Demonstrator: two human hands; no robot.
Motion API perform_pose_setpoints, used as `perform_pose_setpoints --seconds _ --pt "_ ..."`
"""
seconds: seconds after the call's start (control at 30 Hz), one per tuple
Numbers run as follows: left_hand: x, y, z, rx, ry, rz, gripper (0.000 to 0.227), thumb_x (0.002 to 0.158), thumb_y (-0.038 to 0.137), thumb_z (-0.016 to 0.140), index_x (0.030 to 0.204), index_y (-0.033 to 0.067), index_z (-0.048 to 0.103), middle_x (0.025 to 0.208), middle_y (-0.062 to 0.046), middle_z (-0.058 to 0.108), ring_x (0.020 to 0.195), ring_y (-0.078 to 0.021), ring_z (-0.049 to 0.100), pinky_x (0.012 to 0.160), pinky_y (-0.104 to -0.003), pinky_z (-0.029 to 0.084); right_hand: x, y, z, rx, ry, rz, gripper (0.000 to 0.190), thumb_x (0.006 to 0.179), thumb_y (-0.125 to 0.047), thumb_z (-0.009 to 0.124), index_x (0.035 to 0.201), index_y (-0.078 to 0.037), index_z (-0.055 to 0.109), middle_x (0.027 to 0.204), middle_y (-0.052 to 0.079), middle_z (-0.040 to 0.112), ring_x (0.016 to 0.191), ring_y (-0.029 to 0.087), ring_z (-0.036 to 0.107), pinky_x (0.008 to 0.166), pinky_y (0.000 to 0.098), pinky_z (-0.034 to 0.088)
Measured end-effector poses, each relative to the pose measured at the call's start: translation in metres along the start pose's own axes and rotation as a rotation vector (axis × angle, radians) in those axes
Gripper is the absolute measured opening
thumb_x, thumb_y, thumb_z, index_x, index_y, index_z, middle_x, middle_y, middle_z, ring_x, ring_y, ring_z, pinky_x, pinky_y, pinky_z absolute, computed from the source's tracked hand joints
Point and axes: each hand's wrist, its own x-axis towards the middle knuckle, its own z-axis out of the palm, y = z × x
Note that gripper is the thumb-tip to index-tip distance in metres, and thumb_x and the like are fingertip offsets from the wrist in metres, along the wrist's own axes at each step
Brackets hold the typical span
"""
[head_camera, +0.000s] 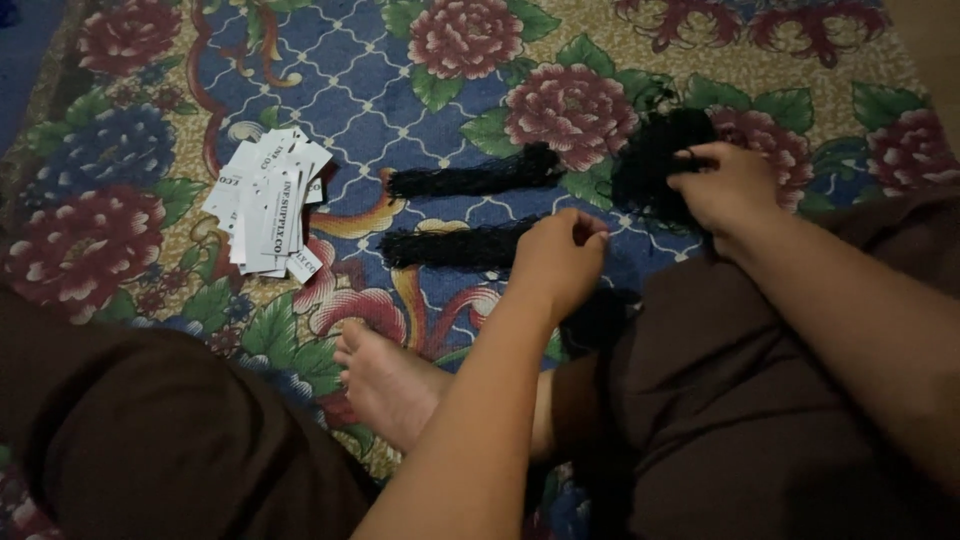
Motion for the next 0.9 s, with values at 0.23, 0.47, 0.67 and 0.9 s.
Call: perform_pose_setpoints --seconds 0.23,0.47,0.67,0.9 --pt "0.019 0.002 0.011 -0.072 0.015 -0.054 0.046 0.098 0.043 0.053 0.12 0.0071 0.071 0.119 -0.02 0.074 0.126 -0.0414 0.063 0.105 -0.055 0.051 -0.049 -0.04 -0.022 -0.28 -0.218 -0.387 0.032 0.086 -0.034 0.081 0.116 -0.022 0.078 0.119 0.008 0.075 0.121 0.033 0.065 0.097 0.048 0.052" --pt "0.069 -0.022 0.05 -0.1 0.012 -0.153 0.054 0.092 0.055 0.054 0.12 0.0143 0.076 0.119 -0.013 0.076 0.125 -0.0352 0.065 0.107 -0.049 0.051 -0.062 -0.044 -0.026 -0.331 -0.274 -0.315 0.029 0.081 -0.038 0.071 0.107 -0.026 0.078 0.099 0.001 0.079 0.109 0.031 0.07 0.097 0.0489 0.054" --pt "0.068 -0.012 0.073 -0.025 -0.072 -0.064 0.042 0.09 0.041 0.054 0.112 0.0171 0.079 0.114 -0.012 0.078 0.123 -0.0377 0.066 0.106 -0.051 0.053 0.005 0.004 -0.018 -0.344 0.046 -0.268 0.023 0.083 -0.035 0.064 0.104 -0.033 0.076 0.098 -0.006 0.074 0.108 0.025 0.068 0.092 0.0438 0.054" --pt "0.05 -0.014 0.068 -0.031 -0.167 -0.093 0.039 0.088 0.037 0.057 0.115 0.0189 0.08 0.114 -0.009 0.078 0.122 -0.0328 0.068 0.105 -0.046 0.055 -0.003 -0.01 -0.008 -0.28 -0.023 -0.224 0.019 0.083 -0.032 0.076 0.102 -0.035 0.078 0.1 -0.006 0.074 0.109 0.022 0.068 0.098 0.0393 0.051"
